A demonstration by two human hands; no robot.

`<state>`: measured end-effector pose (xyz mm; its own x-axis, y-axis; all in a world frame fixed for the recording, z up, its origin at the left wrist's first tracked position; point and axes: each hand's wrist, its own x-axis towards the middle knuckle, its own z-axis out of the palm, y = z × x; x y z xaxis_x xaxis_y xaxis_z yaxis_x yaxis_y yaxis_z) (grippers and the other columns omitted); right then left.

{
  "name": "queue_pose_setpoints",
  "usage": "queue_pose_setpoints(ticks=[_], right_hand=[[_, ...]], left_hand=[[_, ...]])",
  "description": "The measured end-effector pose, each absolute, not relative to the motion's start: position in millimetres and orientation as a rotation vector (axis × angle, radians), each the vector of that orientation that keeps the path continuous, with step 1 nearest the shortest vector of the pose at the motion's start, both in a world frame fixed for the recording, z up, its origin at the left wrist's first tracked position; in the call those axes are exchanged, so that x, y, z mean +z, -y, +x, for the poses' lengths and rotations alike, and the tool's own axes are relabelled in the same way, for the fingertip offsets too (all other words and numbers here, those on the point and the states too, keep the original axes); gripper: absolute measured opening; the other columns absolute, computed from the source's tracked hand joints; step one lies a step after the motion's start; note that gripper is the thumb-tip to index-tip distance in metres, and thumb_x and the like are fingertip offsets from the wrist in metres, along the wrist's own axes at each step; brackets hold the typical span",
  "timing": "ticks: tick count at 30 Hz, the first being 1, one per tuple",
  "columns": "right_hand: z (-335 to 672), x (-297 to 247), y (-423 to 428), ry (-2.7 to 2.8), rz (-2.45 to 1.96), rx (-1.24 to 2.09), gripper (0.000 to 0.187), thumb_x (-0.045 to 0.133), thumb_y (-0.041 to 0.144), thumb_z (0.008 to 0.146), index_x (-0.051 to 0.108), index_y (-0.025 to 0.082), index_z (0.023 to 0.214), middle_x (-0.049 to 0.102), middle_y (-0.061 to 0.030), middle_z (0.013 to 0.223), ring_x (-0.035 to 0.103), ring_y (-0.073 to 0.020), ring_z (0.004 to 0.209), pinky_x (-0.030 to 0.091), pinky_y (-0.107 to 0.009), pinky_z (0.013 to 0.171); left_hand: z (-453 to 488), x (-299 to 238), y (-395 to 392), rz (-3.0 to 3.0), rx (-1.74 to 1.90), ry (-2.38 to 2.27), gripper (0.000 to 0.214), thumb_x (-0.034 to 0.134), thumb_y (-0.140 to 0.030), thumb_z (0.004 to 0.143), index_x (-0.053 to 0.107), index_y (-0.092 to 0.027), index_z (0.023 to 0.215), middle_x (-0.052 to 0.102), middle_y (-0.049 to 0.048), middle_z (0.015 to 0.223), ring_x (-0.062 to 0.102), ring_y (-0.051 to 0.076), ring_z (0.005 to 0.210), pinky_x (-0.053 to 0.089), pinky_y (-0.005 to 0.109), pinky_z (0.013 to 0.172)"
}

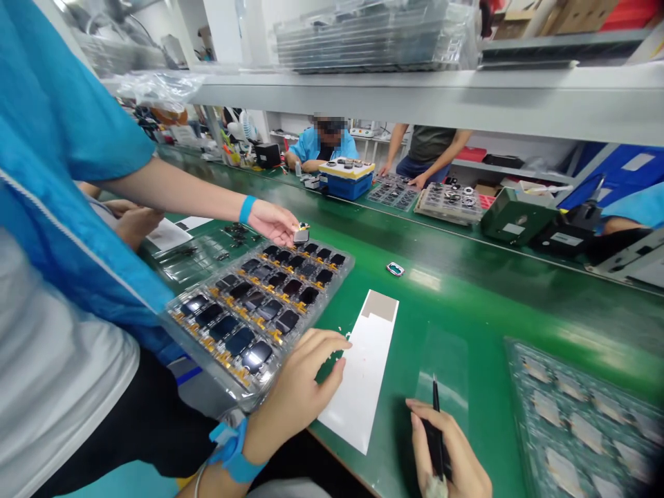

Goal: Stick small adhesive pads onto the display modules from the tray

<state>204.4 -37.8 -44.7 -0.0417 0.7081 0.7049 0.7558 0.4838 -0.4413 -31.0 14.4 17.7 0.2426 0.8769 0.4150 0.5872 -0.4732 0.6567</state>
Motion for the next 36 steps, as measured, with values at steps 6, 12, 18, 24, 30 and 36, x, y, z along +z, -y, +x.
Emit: queue_pose_setpoints(ticks=[6,12,18,24,30,36], right_hand=[[204,-42,39,1.743,-1.242,-0.041,0.009,0.061,0.017,0.091,0.063,0.02,0.099,0.074,-0.0043,0.089,0.074,-0.0156,0.078,0.058,-0.022,0.078],[198,-41,40,1.642,-1.268,0.024,0.008,0.061,0.018,0.091,0.066,0.021,0.097,0.074,-0.0038,0.088,0.074,-0.0157,0.078,0.058,-0.023,0.078],[195,-43,42,1.602,-1.279,0.084,0.01,0.06,0.015,0.091,0.066,0.021,0.098,0.074,-0.0046,0.09,0.073,-0.0159,0.081,0.058,-0.024,0.078],[196,-41,41,1.639,-1.234,0.036,0.012,0.06,0.013,0.09,0.064,0.021,0.098,0.074,-0.0046,0.088,0.073,-0.0161,0.078,0.058,-0.023,0.074],[195,-36,42,1.653,-1.285,0.055,0.013,0.06,0.013,0.09,0.064,0.022,0.098,0.075,-0.0045,0.089,0.074,-0.0165,0.081,0.059,-0.024,0.077],[202,-38,39,1.744,-1.244,-0.014,0.012,0.061,0.014,0.089,0.063,0.02,0.099,0.075,-0.0045,0.088,0.074,-0.0155,0.077,0.059,-0.021,0.077]], left_hand=[[-10,19,-33,2.204,0.933,-1.452,0.037,0.049,-0.009,0.091,0.059,-0.022,0.125,0.064,0.0083,0.12,0.058,0.025,0.111,0.048,0.041,0.098],[8,16,-53,2.276,0.857,-1.434,0.04,0.048,-0.012,0.092,0.057,-0.022,0.131,0.061,0.0095,0.131,0.052,0.027,0.123,0.043,0.044,0.104],[12,6,-68,2.297,0.757,-1.534,0.042,0.049,-0.009,0.09,0.059,-0.02,0.129,0.064,0.0115,0.127,0.056,0.03,0.118,0.046,0.046,0.097],[13,-3,-72,2.292,0.76,-1.588,0.038,0.051,-0.013,0.09,0.06,-0.021,0.126,0.064,0.0103,0.125,0.056,0.029,0.117,0.046,0.045,0.096],[12,-2,-74,2.277,0.858,-1.573,0.04,0.051,-0.015,0.093,0.055,-0.021,0.132,0.061,0.0115,0.131,0.053,0.03,0.123,0.042,0.048,0.102],[-9,18,-56,2.26,0.968,-1.523,0.034,0.053,-0.015,0.094,0.057,-0.022,0.126,0.066,0.0067,0.125,0.056,0.024,0.118,0.043,0.04,0.104]])
